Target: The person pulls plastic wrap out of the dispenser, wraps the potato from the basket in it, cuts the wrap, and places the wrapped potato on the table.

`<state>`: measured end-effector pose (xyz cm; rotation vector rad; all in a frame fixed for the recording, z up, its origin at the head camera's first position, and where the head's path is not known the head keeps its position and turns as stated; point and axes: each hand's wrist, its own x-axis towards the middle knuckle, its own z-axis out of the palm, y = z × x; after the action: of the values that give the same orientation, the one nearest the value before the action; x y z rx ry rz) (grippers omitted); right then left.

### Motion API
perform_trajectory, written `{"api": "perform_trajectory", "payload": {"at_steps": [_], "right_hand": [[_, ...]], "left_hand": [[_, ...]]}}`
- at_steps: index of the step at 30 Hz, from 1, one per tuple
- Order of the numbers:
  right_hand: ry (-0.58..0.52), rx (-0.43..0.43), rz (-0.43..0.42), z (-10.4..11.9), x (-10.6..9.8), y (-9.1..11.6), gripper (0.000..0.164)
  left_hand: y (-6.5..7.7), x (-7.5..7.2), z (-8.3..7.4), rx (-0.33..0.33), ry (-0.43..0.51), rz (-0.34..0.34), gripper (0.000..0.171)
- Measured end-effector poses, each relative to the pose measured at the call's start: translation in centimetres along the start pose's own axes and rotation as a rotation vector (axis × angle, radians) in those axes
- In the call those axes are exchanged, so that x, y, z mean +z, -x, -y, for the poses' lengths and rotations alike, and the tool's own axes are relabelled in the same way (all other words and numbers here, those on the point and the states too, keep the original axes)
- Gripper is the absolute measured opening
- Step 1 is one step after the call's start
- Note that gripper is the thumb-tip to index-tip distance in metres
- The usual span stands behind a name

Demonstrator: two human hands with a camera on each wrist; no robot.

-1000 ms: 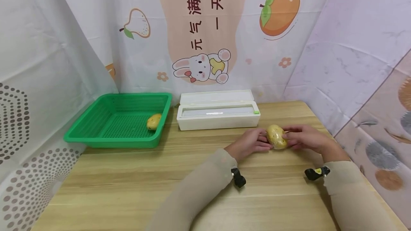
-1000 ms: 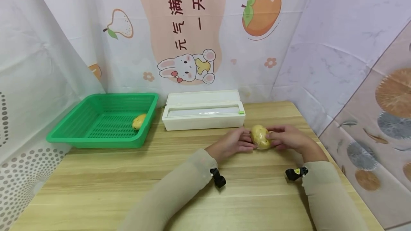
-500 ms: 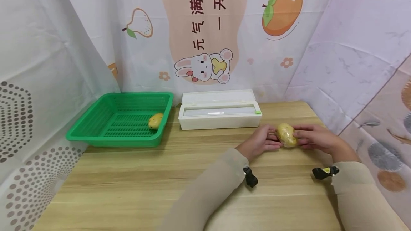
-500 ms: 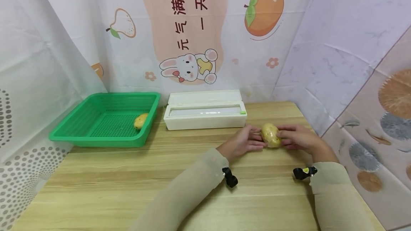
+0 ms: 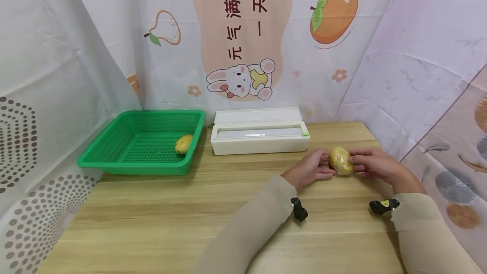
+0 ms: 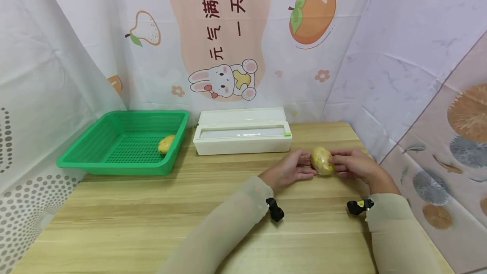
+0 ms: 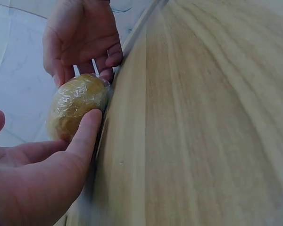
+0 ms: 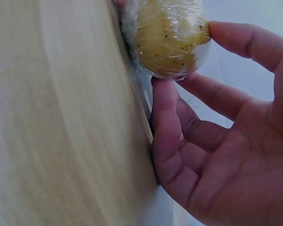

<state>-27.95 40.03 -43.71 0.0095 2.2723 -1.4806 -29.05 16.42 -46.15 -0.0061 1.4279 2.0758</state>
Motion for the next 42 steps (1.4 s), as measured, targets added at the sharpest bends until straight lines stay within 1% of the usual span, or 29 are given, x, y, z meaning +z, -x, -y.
{"api": "perform_trajectory", "payload": {"at_steps": [7,10,13,16,21,24,28,31,35,37,42], "right_hand": [[0.013,-0.008,0.004,0.4,0.1,-0.1,0.07],[0.024,-0.023,0.018,0.4,0.1,0.0,0.072],[0.03,-0.027,0.023,0.5,0.0,0.1,0.073],[0.037,-0.026,0.02,0.6,-0.2,0.2,0.073],[0.059,-0.037,0.004,0.7,-0.5,0.4,0.072],[0.092,-0.044,-0.026,0.7,-0.6,0.5,0.072],[0.177,-0.081,-0.092,1.0,-0.6,0.7,0.069],[0.276,-0.165,-0.164,1.3,-0.3,0.9,0.06],[0.388,-0.262,-0.265,2.0,0.4,0.8,0.05],[0.407,-0.286,-0.296,2.3,0.8,0.7,0.048],[0.427,-0.336,-0.332,3.4,1.9,0.7,0.042]], "left_hand": [[0.1,-0.1,-0.5,-0.017,-0.027,0.008,0.047],[0.4,-0.3,-0.7,-0.009,-0.055,0.013,0.049],[0.7,-0.7,-1.0,0.007,-0.115,0.027,0.053],[1.3,-1.2,-1.5,0.023,-0.195,0.049,0.055],[2.2,-2.2,-2.1,0.027,-0.34,0.047,0.062],[2.8,-2.7,-2.4,0.026,-0.437,0.044,0.064],[3.7,-3.3,-3.2,0.034,-0.546,0.075,0.062],[4.3,-4.0,-3.8,0.038,-0.623,0.096,0.064],[4.8,-5.4,-4.4,0.049,-0.744,0.091,0.064],[5.0,-6.2,-4.7,0.057,-0.796,0.087,0.062],[6.0,-8.2,-5.7,0.077,-0.864,0.113,0.062]]}}
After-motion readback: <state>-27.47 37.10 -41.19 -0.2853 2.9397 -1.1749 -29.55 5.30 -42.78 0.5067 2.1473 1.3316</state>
